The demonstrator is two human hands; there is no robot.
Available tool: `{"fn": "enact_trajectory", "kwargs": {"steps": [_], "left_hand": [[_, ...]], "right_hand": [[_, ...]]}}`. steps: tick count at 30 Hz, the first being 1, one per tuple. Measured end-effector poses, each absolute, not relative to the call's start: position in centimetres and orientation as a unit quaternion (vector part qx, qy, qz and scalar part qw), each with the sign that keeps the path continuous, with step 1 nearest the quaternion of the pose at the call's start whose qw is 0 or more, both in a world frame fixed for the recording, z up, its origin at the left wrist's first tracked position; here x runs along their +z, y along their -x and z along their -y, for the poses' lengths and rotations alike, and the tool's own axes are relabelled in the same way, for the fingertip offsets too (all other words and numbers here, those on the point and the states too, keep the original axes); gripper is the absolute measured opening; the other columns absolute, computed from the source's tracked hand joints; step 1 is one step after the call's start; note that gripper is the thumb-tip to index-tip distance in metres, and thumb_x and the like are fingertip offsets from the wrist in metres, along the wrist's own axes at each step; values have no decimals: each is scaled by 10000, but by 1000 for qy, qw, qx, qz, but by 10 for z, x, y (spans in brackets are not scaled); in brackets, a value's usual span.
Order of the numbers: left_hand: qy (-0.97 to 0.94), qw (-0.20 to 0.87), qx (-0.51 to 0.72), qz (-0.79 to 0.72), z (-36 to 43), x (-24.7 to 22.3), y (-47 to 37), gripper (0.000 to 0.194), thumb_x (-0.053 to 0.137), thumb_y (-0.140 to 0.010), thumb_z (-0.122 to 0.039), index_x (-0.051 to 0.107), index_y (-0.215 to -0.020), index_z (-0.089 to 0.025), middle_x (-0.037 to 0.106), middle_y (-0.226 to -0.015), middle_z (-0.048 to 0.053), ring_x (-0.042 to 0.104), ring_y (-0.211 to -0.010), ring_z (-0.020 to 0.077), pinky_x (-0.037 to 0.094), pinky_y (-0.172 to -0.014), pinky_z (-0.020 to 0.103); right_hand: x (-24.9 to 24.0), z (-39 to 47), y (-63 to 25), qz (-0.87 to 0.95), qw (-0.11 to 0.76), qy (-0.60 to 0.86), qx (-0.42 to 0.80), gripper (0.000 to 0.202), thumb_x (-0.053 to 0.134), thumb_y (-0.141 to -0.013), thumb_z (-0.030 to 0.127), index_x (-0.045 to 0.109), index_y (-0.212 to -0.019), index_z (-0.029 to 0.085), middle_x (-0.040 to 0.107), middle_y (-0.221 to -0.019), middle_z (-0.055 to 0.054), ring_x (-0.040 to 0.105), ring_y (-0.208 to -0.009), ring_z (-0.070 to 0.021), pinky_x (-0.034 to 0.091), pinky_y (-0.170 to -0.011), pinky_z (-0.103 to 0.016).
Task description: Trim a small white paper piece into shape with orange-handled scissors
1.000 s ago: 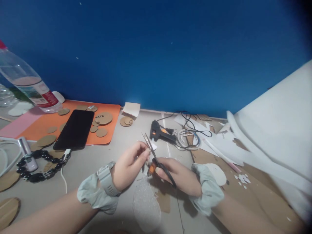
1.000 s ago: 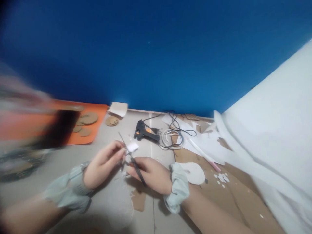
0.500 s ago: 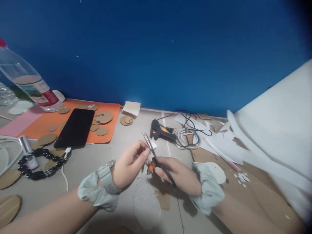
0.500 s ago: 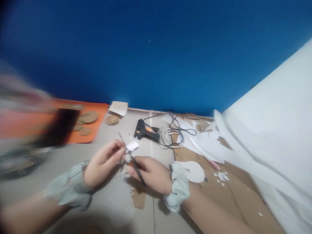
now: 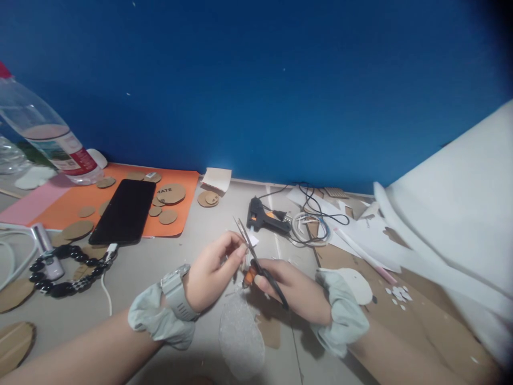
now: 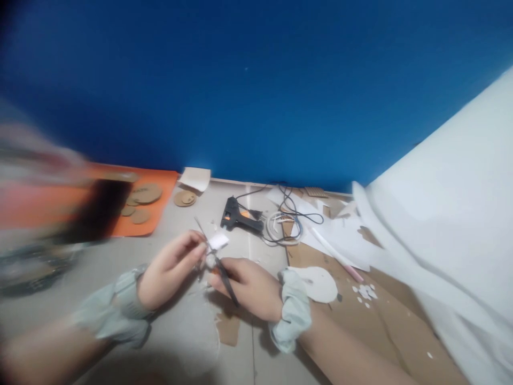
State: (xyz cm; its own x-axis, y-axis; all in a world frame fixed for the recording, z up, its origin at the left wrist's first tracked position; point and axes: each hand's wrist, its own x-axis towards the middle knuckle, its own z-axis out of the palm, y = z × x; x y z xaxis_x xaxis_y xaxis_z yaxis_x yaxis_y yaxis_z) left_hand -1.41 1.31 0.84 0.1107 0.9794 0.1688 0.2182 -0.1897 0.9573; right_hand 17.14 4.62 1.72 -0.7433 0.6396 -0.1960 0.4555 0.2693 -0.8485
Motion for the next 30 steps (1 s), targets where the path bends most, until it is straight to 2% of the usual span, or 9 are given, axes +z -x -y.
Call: {"fn": "enact_trajectory", "kwargs": {"steps": [7,13,17,21,30], "left_hand": [[-613,407,467,-490,-13,8,14,151,412,-941,-245,506,-843,-178,519,-732,-14,495,-680,126,420,-668,254],[-624,424,451,-476,-14,7,13,141,422,-935,-226,521,-853,-168,552,-740,-13,527,-679,115,437,-668,245],[-638,429,408,-493,-15,6,11,154,417,-932,-238,528,-850,-170,558,-723,-10,530,-669,126,440,-659,260],[-662,427,367,-495,-14,8,10,168,417,-935,-257,552,-876,-177,591,-748,0,547,-690,139,441,-668,275],[-672,423,361,-490,-13,8,10,153,429,-926,-235,566,-884,-181,615,-772,7,557,-695,144,438,-669,272]], "right_hand": [[18,-44,-168,758,116,354,535,435,432,-897,560,559,-811,152,537,-715,-11,484,-652,-141,401,-610,-251],[16,-41,-162,636,240,413,606,385,442,-901,540,527,-801,178,433,-625,36,402,-534,-100,358,-494,-219],[20,-40,-156,614,284,453,581,265,547,-864,445,511,-826,186,486,-644,25,453,-538,-110,397,-491,-227],[21,-39,-155,611,293,471,564,201,576,-838,378,518,-892,193,522,-655,18,502,-546,-125,424,-491,-240],[20,-40,-156,642,273,480,532,175,563,-835,363,512,-812,197,508,-586,33,494,-493,-119,420,-464,-239]]}}
